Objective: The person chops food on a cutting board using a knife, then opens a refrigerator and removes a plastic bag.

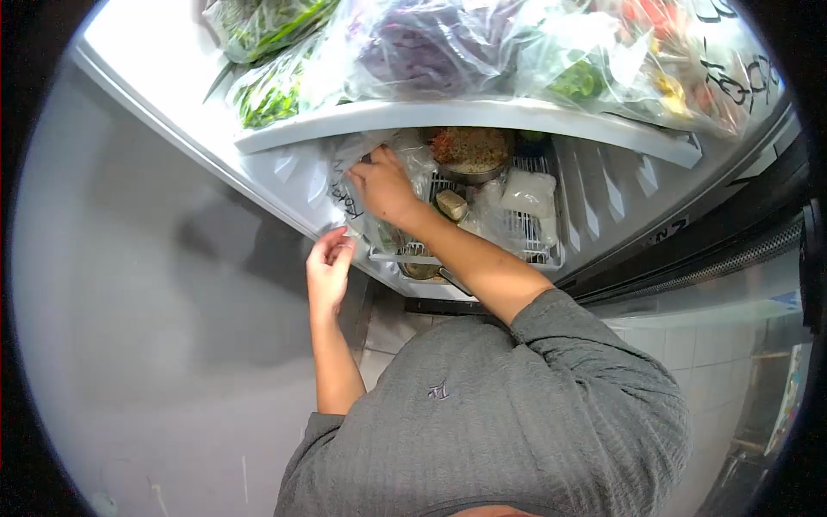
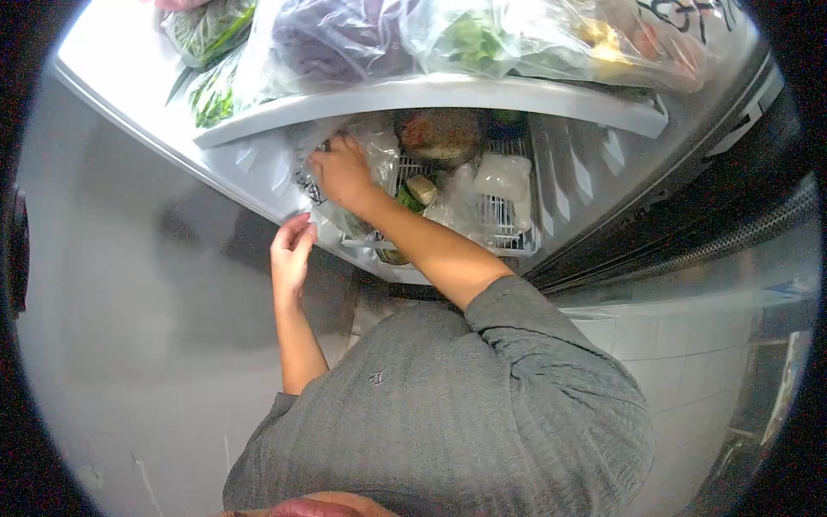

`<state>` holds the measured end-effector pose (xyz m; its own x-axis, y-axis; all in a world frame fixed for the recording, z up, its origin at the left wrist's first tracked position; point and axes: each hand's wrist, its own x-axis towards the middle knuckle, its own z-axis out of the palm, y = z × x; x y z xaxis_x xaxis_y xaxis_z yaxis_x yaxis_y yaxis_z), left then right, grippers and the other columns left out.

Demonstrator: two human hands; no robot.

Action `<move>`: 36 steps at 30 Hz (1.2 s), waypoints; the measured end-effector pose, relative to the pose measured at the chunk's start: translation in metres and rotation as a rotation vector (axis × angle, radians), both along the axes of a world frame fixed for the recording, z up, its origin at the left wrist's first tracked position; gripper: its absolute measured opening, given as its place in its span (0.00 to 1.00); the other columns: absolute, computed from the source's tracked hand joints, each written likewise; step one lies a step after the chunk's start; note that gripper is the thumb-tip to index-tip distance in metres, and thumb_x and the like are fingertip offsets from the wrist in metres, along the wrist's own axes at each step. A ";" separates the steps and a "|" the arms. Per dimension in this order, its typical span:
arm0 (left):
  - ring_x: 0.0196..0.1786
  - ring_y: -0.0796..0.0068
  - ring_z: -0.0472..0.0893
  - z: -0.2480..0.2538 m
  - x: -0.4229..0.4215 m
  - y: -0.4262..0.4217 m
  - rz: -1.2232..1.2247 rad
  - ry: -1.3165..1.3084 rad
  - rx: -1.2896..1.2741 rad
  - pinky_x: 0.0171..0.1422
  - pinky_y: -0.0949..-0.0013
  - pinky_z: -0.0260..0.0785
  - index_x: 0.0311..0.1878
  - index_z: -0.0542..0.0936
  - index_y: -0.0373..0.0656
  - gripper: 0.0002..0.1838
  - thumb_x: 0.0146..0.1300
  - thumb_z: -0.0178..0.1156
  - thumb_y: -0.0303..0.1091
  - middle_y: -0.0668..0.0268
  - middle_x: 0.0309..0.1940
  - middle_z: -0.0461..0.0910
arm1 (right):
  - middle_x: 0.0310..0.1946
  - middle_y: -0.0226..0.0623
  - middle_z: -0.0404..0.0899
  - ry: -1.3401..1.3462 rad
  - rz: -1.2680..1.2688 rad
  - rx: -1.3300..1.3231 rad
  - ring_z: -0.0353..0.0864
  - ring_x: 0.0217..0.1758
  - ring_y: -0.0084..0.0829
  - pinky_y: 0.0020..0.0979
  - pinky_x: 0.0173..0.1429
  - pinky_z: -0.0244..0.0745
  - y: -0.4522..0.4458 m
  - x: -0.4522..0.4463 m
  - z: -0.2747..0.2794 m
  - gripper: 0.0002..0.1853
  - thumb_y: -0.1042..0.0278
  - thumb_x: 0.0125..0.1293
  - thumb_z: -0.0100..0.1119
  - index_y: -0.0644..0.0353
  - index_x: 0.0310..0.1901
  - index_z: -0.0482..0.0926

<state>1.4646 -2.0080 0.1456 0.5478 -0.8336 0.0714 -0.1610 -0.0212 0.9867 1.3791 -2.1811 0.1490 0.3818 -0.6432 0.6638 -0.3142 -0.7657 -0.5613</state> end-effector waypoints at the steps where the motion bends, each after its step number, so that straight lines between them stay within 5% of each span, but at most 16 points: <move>1: 0.39 0.83 0.76 -0.005 0.004 -0.004 -0.064 -0.037 0.097 0.47 0.75 0.69 0.61 0.73 0.32 0.25 0.63 0.66 0.30 0.66 0.42 0.80 | 0.45 0.57 0.76 -0.006 0.020 0.022 0.73 0.52 0.56 0.50 0.58 0.69 0.002 -0.002 0.002 0.09 0.62 0.63 0.61 0.55 0.38 0.86; 6: 0.37 0.83 0.73 -0.027 -0.003 -0.021 -0.102 -0.032 0.188 0.48 0.75 0.69 0.68 0.67 0.36 0.33 0.62 0.68 0.34 0.64 0.46 0.80 | 0.46 0.59 0.75 0.049 -0.028 0.189 0.73 0.51 0.58 0.49 0.59 0.69 -0.002 -0.030 0.009 0.13 0.57 0.62 0.61 0.56 0.39 0.87; 8: 0.37 0.83 0.73 -0.038 0.002 -0.024 -0.204 -0.075 0.231 0.48 0.75 0.69 0.68 0.68 0.38 0.33 0.62 0.69 0.35 0.64 0.47 0.80 | 0.48 0.60 0.74 -0.030 -0.270 0.314 0.72 0.55 0.59 0.48 0.63 0.66 -0.019 -0.040 -0.010 0.23 0.52 0.61 0.62 0.56 0.54 0.80; 9: 0.36 0.83 0.73 -0.042 0.005 -0.025 -0.216 -0.084 0.239 0.49 0.75 0.69 0.68 0.69 0.38 0.32 0.62 0.68 0.35 0.64 0.47 0.80 | 0.48 0.60 0.74 -0.025 -0.270 0.311 0.72 0.55 0.59 0.48 0.63 0.66 -0.026 -0.048 -0.010 0.23 0.52 0.61 0.62 0.56 0.54 0.80; 11: 0.37 0.83 0.73 -0.037 0.006 -0.021 -0.223 -0.087 0.218 0.49 0.75 0.69 0.66 0.71 0.38 0.30 0.63 0.68 0.34 0.64 0.47 0.80 | 0.59 0.64 0.69 -0.380 -0.146 0.732 0.66 0.66 0.59 0.46 0.72 0.59 -0.038 -0.061 -0.008 0.43 0.48 0.58 0.65 0.60 0.71 0.61; 12: 0.37 0.84 0.73 -0.035 0.008 -0.019 -0.233 -0.097 0.198 0.49 0.76 0.69 0.65 0.72 0.38 0.28 0.63 0.67 0.34 0.65 0.47 0.81 | 0.59 0.64 0.69 -0.372 -0.144 0.733 0.66 0.66 0.59 0.46 0.72 0.59 -0.046 -0.060 -0.008 0.43 0.48 0.58 0.65 0.60 0.71 0.61; 14: 0.38 0.84 0.74 -0.035 0.016 -0.013 -0.252 -0.067 0.193 0.49 0.75 0.69 0.64 0.73 0.37 0.27 0.64 0.66 0.34 0.65 0.47 0.81 | 0.74 0.69 0.47 -0.277 -0.271 0.701 0.46 0.79 0.59 0.46 0.81 0.43 -0.061 -0.056 -0.010 0.62 0.31 0.57 0.60 0.64 0.77 0.36; 16: 0.39 0.83 0.74 -0.031 0.022 -0.007 -0.274 -0.048 0.190 0.49 0.75 0.69 0.63 0.74 0.37 0.25 0.64 0.66 0.34 0.65 0.46 0.81 | 0.78 0.59 0.37 -0.199 -0.222 0.866 0.41 0.81 0.54 0.42 0.82 0.40 -0.073 -0.051 -0.004 0.62 0.28 0.57 0.59 0.63 0.77 0.38; 17: 0.40 0.83 0.75 -0.028 0.023 -0.002 -0.265 -0.020 0.175 0.50 0.75 0.69 0.62 0.75 0.36 0.25 0.65 0.66 0.34 0.66 0.46 0.81 | 0.75 0.59 0.46 -0.147 -0.247 0.796 0.49 0.78 0.54 0.42 0.79 0.49 -0.080 -0.046 -0.006 0.60 0.36 0.55 0.65 0.67 0.76 0.41; 20: 0.42 0.81 0.76 -0.027 0.029 0.011 -0.254 0.013 0.149 0.51 0.74 0.70 0.61 0.75 0.36 0.24 0.65 0.66 0.35 0.67 0.45 0.81 | 0.68 0.61 0.58 0.097 -0.321 0.681 0.60 0.71 0.54 0.43 0.73 0.57 -0.111 -0.039 -0.030 0.49 0.43 0.59 0.61 0.70 0.71 0.51; 23: 0.45 0.79 0.78 -0.029 0.041 0.024 -0.261 0.025 0.145 0.55 0.73 0.70 0.61 0.75 0.36 0.23 0.66 0.65 0.34 0.66 0.46 0.81 | 0.61 0.63 0.69 0.794 -0.475 0.200 0.71 0.64 0.53 0.44 0.68 0.65 -0.148 -0.031 -0.069 0.39 0.50 0.63 0.57 0.73 0.66 0.60; 27: 0.48 0.78 0.79 -0.031 0.053 0.040 -0.233 0.099 0.140 0.56 0.73 0.71 0.61 0.74 0.36 0.22 0.67 0.64 0.31 0.65 0.45 0.81 | 0.53 0.63 0.78 0.023 -0.656 0.389 0.78 0.56 0.51 0.43 0.61 0.71 -0.099 -0.036 -0.058 0.27 0.56 0.67 0.51 0.74 0.57 0.71; 30: 0.48 0.77 0.79 -0.034 0.061 0.054 -0.222 0.112 0.143 0.57 0.72 0.71 0.62 0.74 0.37 0.22 0.67 0.64 0.32 0.65 0.46 0.81 | 0.49 0.53 0.80 -0.266 -0.520 0.501 0.77 0.51 0.42 0.40 0.57 0.71 -0.098 -0.039 -0.071 0.26 0.56 0.69 0.50 0.73 0.56 0.72; 32: 0.48 0.77 0.79 -0.036 0.068 0.054 -0.230 0.119 0.138 0.57 0.72 0.71 0.62 0.75 0.37 0.22 0.67 0.64 0.33 0.65 0.47 0.81 | 0.40 0.41 0.79 -0.885 -0.359 0.544 0.74 0.42 0.36 0.39 0.48 0.71 -0.093 -0.041 -0.072 0.23 0.55 0.71 0.50 0.70 0.54 0.74; 36: 0.49 0.78 0.79 -0.038 0.074 0.066 -0.219 0.163 0.169 0.57 0.73 0.70 0.61 0.74 0.36 0.22 0.67 0.64 0.32 0.65 0.45 0.81 | 0.37 0.37 0.78 -1.003 -0.443 0.622 0.74 0.38 0.36 0.39 0.46 0.71 -0.065 -0.052 -0.046 0.19 0.56 0.72 0.50 0.66 0.51 0.75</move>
